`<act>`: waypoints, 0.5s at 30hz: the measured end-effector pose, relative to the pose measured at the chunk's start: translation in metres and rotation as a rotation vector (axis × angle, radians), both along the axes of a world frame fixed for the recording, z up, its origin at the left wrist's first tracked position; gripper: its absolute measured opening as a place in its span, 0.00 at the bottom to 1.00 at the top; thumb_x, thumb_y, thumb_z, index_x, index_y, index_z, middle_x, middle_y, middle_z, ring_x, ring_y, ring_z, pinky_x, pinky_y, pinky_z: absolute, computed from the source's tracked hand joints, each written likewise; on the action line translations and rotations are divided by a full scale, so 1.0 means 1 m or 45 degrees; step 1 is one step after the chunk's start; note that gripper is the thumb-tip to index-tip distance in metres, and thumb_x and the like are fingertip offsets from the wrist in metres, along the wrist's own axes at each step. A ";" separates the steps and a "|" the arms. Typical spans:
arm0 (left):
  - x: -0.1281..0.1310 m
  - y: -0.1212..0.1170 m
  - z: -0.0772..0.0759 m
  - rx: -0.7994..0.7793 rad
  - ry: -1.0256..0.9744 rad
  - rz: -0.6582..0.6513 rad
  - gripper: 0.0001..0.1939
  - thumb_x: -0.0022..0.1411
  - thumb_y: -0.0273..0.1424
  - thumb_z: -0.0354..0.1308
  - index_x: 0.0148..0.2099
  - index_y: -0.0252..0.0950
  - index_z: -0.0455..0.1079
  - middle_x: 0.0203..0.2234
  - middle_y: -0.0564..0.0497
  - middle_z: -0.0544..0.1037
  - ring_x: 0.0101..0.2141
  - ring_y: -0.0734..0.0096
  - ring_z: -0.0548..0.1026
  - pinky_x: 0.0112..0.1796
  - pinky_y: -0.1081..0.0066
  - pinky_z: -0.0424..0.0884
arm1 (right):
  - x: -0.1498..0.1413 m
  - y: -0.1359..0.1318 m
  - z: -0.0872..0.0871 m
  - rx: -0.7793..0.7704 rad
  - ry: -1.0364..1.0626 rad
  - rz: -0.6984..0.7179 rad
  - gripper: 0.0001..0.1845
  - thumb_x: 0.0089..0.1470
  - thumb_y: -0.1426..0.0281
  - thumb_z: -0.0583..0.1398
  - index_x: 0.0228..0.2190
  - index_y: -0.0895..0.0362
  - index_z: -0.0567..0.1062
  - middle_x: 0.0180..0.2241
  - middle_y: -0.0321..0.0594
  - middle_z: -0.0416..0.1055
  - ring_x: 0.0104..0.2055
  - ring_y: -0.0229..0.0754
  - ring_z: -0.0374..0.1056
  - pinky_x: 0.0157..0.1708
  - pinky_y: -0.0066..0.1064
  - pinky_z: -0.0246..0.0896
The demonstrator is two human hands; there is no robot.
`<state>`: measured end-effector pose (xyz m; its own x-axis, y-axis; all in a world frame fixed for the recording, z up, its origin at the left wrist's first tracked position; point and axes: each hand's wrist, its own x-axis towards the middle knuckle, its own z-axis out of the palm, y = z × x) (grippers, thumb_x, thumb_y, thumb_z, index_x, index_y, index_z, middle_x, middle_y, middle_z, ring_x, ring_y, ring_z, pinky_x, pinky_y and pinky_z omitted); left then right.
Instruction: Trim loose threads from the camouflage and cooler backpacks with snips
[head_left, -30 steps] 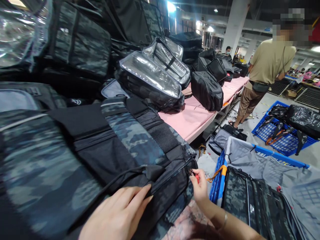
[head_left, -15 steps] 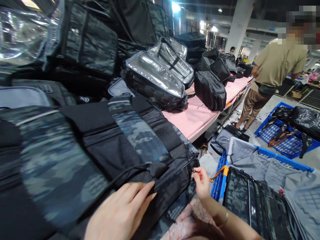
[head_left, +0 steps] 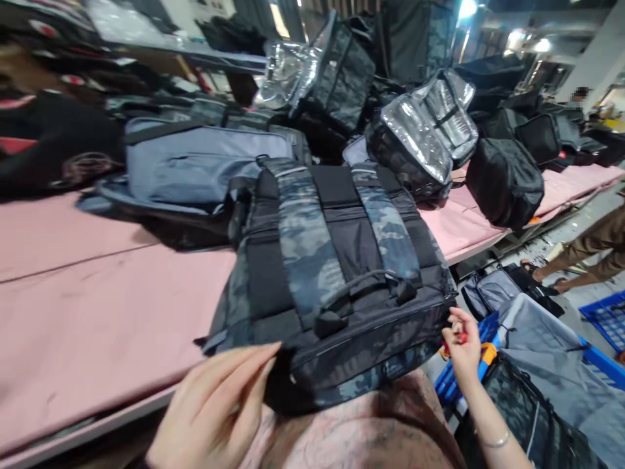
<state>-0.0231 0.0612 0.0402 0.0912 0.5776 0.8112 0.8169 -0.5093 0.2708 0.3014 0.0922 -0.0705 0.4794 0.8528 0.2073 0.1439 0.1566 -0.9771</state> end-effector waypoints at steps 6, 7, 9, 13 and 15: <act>0.002 -0.067 -0.088 -0.826 -0.506 0.186 0.09 0.59 0.34 0.52 0.32 0.38 0.73 0.29 0.51 0.78 0.30 0.69 0.75 0.33 0.72 0.71 | 0.025 0.034 0.021 -0.035 -0.260 0.041 0.15 0.45 0.61 0.60 0.34 0.58 0.70 0.32 0.39 0.69 0.32 0.39 0.64 0.34 0.32 0.59; 0.008 -0.068 -0.101 -1.015 -0.545 0.133 0.10 0.58 0.36 0.53 0.34 0.39 0.73 0.30 0.51 0.79 0.31 0.67 0.76 0.34 0.71 0.72 | 0.024 0.036 0.024 -0.033 -0.276 0.067 0.14 0.46 0.61 0.59 0.32 0.58 0.70 0.29 0.38 0.68 0.30 0.39 0.63 0.33 0.31 0.59; 0.023 -0.061 -0.123 -1.263 -0.687 0.016 0.12 0.54 0.40 0.56 0.37 0.40 0.73 0.33 0.50 0.79 0.34 0.64 0.76 0.37 0.68 0.72 | 0.017 0.034 0.030 -0.018 -0.308 0.081 0.12 0.45 0.61 0.59 0.28 0.57 0.69 0.24 0.34 0.65 0.25 0.37 0.61 0.28 0.29 0.58; 0.060 -0.034 -0.140 -1.379 -0.986 -0.052 0.13 0.47 0.40 0.61 0.34 0.38 0.70 0.31 0.49 0.78 0.35 0.61 0.75 0.38 0.66 0.70 | -0.004 0.009 0.030 0.019 -0.343 0.170 0.11 0.44 0.61 0.61 0.25 0.57 0.70 0.20 0.32 0.63 0.21 0.35 0.58 0.22 0.27 0.55; 0.071 -0.026 -0.141 -1.391 -1.057 0.007 0.12 0.49 0.41 0.59 0.28 0.37 0.67 0.25 0.51 0.75 0.30 0.64 0.74 0.34 0.67 0.69 | -0.013 -0.005 0.025 0.039 -0.327 0.204 0.11 0.44 0.61 0.61 0.25 0.57 0.71 0.20 0.33 0.64 0.21 0.35 0.58 0.22 0.26 0.54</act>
